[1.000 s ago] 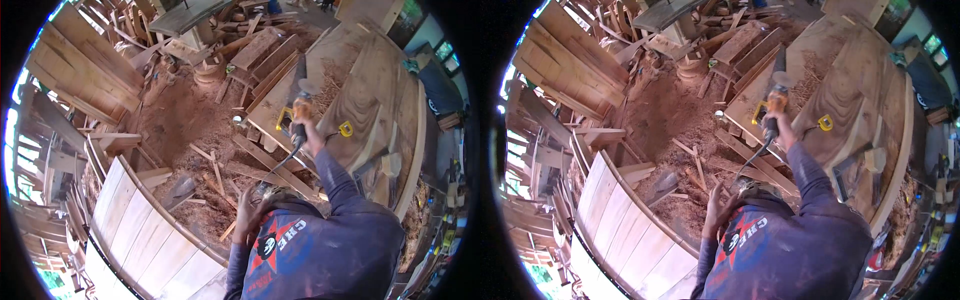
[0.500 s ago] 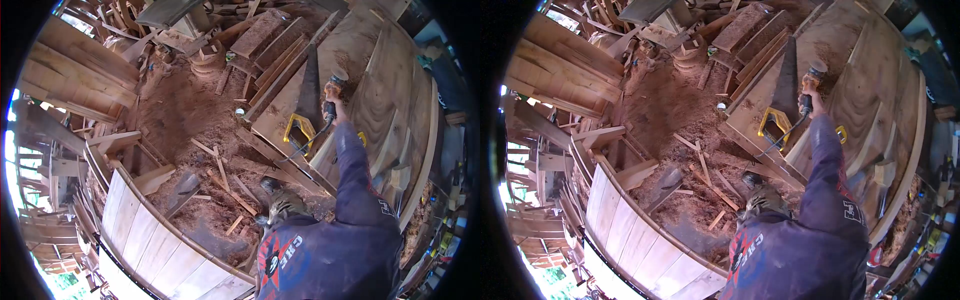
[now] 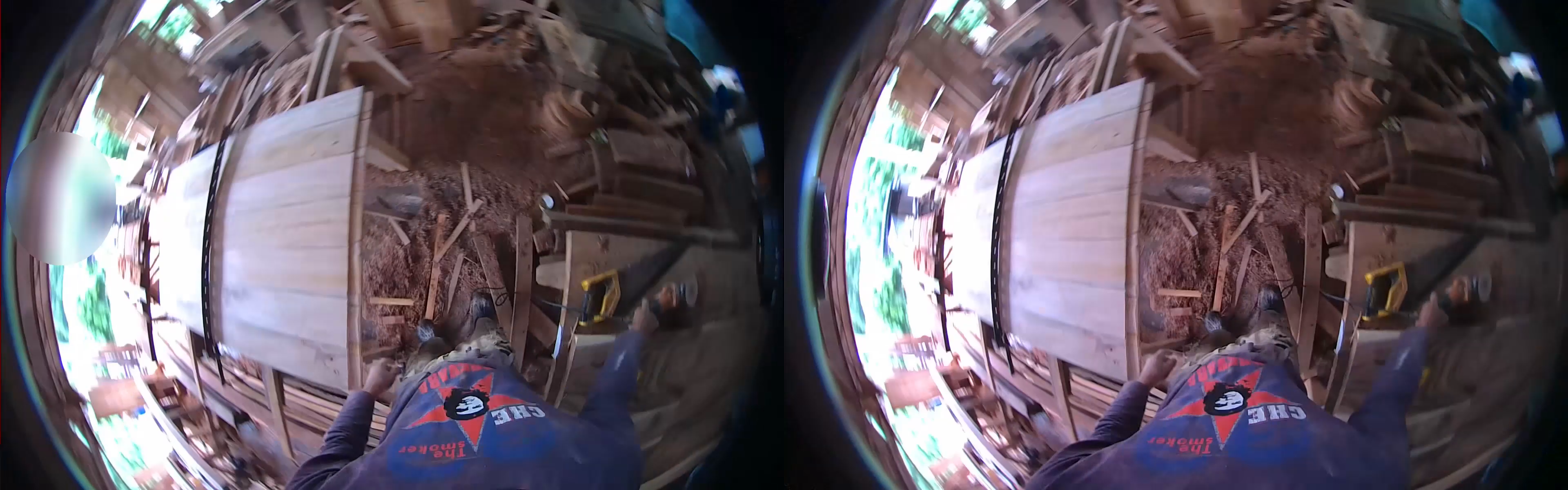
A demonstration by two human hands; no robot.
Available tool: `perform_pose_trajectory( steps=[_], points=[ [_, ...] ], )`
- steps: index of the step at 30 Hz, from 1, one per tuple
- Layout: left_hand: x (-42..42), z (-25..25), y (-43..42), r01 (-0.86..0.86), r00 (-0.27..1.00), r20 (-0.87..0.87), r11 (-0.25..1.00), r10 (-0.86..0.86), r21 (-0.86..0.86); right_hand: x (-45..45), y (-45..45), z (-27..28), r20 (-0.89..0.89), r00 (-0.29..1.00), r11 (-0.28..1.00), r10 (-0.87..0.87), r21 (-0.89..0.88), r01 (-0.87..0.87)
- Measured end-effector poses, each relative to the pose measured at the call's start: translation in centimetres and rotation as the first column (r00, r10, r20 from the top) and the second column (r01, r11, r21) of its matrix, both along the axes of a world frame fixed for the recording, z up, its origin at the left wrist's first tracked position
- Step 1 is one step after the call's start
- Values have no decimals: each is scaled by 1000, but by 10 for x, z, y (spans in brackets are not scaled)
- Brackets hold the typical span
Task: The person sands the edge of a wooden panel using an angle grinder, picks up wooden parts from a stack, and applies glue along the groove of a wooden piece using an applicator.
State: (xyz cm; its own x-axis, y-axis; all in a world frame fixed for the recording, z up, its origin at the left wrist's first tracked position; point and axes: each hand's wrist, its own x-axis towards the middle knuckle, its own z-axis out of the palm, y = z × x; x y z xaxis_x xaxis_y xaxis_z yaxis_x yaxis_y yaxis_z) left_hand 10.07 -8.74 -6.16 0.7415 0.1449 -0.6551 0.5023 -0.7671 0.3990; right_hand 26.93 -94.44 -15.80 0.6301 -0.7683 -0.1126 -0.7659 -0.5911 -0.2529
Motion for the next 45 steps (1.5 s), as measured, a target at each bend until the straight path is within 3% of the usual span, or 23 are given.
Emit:
perform_pose_trajectory(
  steps=[2, 4, 6, 10, 13, 17, 20, 22, 24, 26, 27, 28, 30, 31, 33, 34, 36, 38, 41, 42, 43, 44, 45],
  points=[
    [4, 20, -11, -228, 967, 106, 973, 231, -40, 13, -18, 6, 31, 949, 840, -313, 475, 262],
    [-3, 30, -15, -319, 885, 358, 948, 298, 1, 17, -14, 8, 19, 963, 845, -269, 485, 227],
    [-12, 52, -21, -391, 827, 490, 908, 277, 147, 33, 22, 55, -217, 975, 986, 50, 165, -14],
    [-46, 37, 2, -482, 824, 502, 790, 262, 378, 53, 96, 69, -5, 990, 892, -143, -434, 126],
    [-67, -2, 22, -395, 866, 483, 773, 133, 496, 61, 157, 79, 227, 973, 806, -48, -566, 172],
    [-72, -15, 30, -309, 861, 507, 768, -24, 561, 89, 287, 68, 203, 892, 775, 404, -593, -216],
    [-87, -29, 31, -348, 742, 659, 767, -126, 539, 72, 463, 45, 311, 476, 568, 823, -442, -694],
    [-111, -30, 26, -308, 766, 629, 784, -132, 539, 36, 604, 100, 78, 228, 239, 971, -207, -949],
    [-150, -31, 14, -360, 765, 623, 694, -164, 624, -6, 712, 116, 149, -144, -99, 978, -275, -956],
    [-196, -25, -1, -519, 749, 617, 793, 241, 320, -28, 800, 115, 319, -385, -323, 866, -230, -918],
    [-222, -38, -6, -762, 617, 318, 647, 720, 15, -26, 839, 101, 268, -495, -433, 827, -259, -864],
    [-252, -51, -13, -933, 325, -112, 299, 939, -200, -36, 870, 109, 156, -543, -512, 825, -200, -835],
    [-321, -55, -64, -984, -150, -169, -130, 974, 125, 9, 935, 17, -369, -662, -753, 653, -409, -515],
    [-355, -81, -96, -921, -361, -70, -344, 930, 185, -1, 964, 18, -255, -577, -625, 776, -438, -646],
    [-426, -135, -180, -875, -420, 112, -434, 901, 215, -6, 1018, 25, -152, -420, -445, 895, -382, -810],
    [-441, -104, -218, -854, -413, 152, -440, 898, 277, -5, 1046, 24, -172, -367, -404, 914, -326, -855],
    [-453, -25, -263, -687, -698, -42, -652, 715, 321, -21, 1088, 46, -188, -352, -394, 917, -285, -873],
    [-453, -29, -325, -519, -840, 58, -831, 539, 198, -34, 1111, 53, -239, -295, -352, 925, -246, -903],
    [-405, -17, -361, -388, -922, -165, -832, 352, 396, -46, 1132, 47, -228, -390, -437, 892, -213, -874],
    [-384, -19, -363, -679, -734, -301, -648, 609, 345, -61, 1115, 51, -269, -514, -570, 814, -207, -795],
    [-354, -31, -357, -455, -880, -300, -835, 368, 309, -75, 1087, 66, -343, -645, -722, 683, -180, -668],
    [-331, -44, -343, -883, -457, -424, -457, 782, 109, -80, 1057, 74, -330, -749, -815, 574, -146, -561],
    [-308, -55, -328, -998, 57, -269, 48, 961, -38, -79, 1028, 78, -271, -823, -865, 500, -110, -489]
  ],
)
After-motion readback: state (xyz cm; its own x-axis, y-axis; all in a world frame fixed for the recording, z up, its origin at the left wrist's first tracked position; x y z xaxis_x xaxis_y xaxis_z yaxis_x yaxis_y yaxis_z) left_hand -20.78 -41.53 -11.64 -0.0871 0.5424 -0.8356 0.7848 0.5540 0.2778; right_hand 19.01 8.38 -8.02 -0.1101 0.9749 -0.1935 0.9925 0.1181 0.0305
